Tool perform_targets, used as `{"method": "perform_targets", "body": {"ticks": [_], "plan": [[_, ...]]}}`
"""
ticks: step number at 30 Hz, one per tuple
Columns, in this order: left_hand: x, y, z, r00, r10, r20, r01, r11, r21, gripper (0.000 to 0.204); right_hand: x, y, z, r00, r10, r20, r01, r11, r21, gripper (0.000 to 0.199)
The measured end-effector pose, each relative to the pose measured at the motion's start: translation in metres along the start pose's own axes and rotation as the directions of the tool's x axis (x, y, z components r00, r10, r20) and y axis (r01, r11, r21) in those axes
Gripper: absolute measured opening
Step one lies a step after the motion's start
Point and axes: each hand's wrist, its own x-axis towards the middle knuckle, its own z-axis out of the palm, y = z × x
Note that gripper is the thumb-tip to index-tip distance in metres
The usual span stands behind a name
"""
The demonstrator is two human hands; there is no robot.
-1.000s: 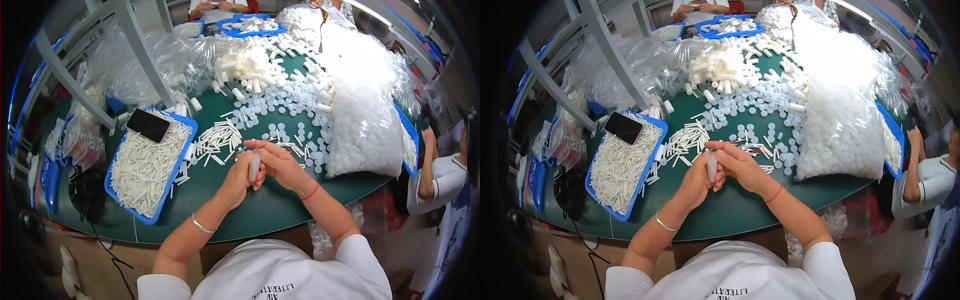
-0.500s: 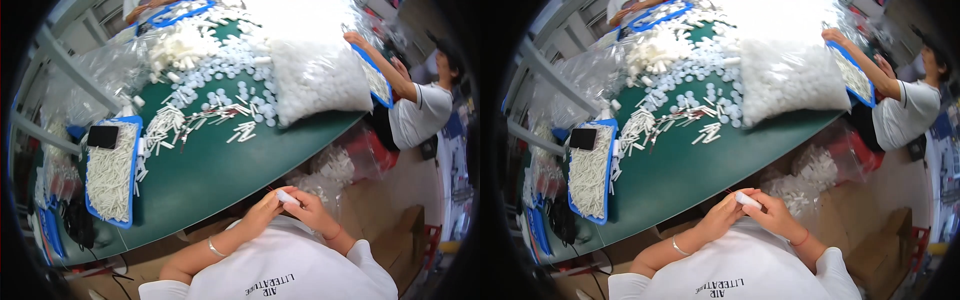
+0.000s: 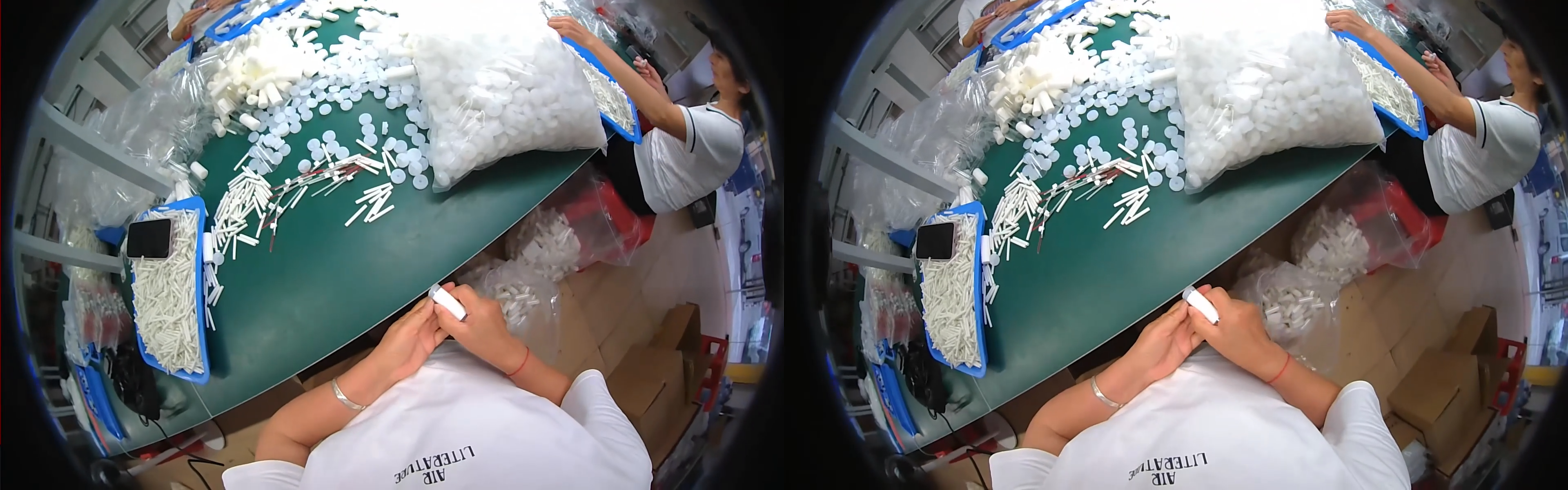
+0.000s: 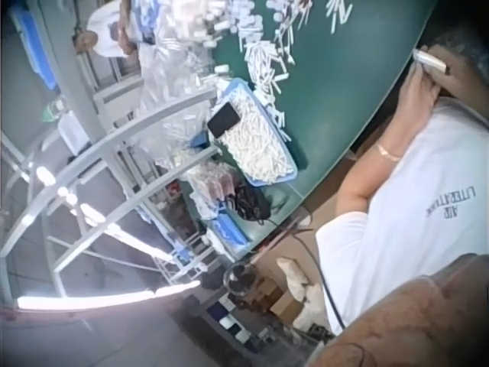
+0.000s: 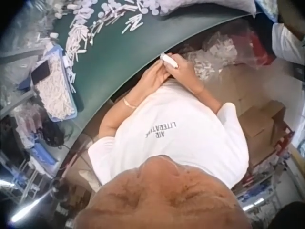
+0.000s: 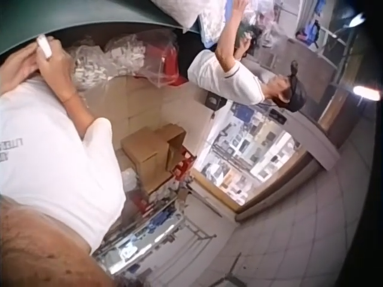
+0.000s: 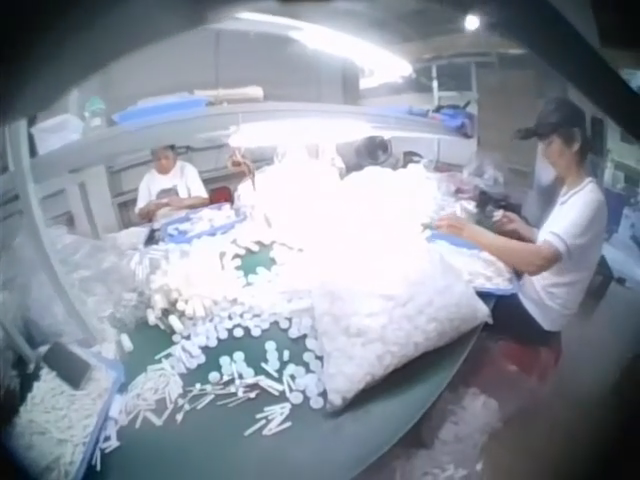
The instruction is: Assembling small white plastic parts by inserting rods into tubes and capping them at a factory workbench.
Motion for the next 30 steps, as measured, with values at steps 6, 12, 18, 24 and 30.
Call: {"method": "perform_targets", "body": {"ticks": [6,12,18,24,30], "plan": [[0.005,0.004,-0.008,0.999,-0.035,-0.016,0.034,0.998,-0.054,0.040,0.003,-0.007,0.007,0.999,-0.046,0.006,0.046,0.996,-0.077,0.023],[0.000,0.007,0.001,0.995,-0.010,-0.095,0.007,0.999,-0.033,0.043,-0.001,0.005,0.020,0.999,-0.041,-0.033,0.044,0.995,0.086,0.019],[0.000,-0.002,-0.006,0.990,0.116,-0.084,-0.105,0.987,0.125,0.042,-0.010,0.016,0.031,0.913,0.263,0.312,-0.402,0.442,0.802,0.020],[0.001,-0.004,-0.009,0.994,0.084,-0.074,-0.063,0.965,0.253,0.041,-0.009,0.015,0.012,0.862,0.226,0.453,-0.506,0.428,0.749,0.021],[-0.017,-0.010,0.012,0.968,0.133,-0.213,-0.053,0.937,0.346,0.038,-0.018,0.032,-0.031,0.906,-0.375,0.197,0.325,0.913,0.245,0.071]]}}
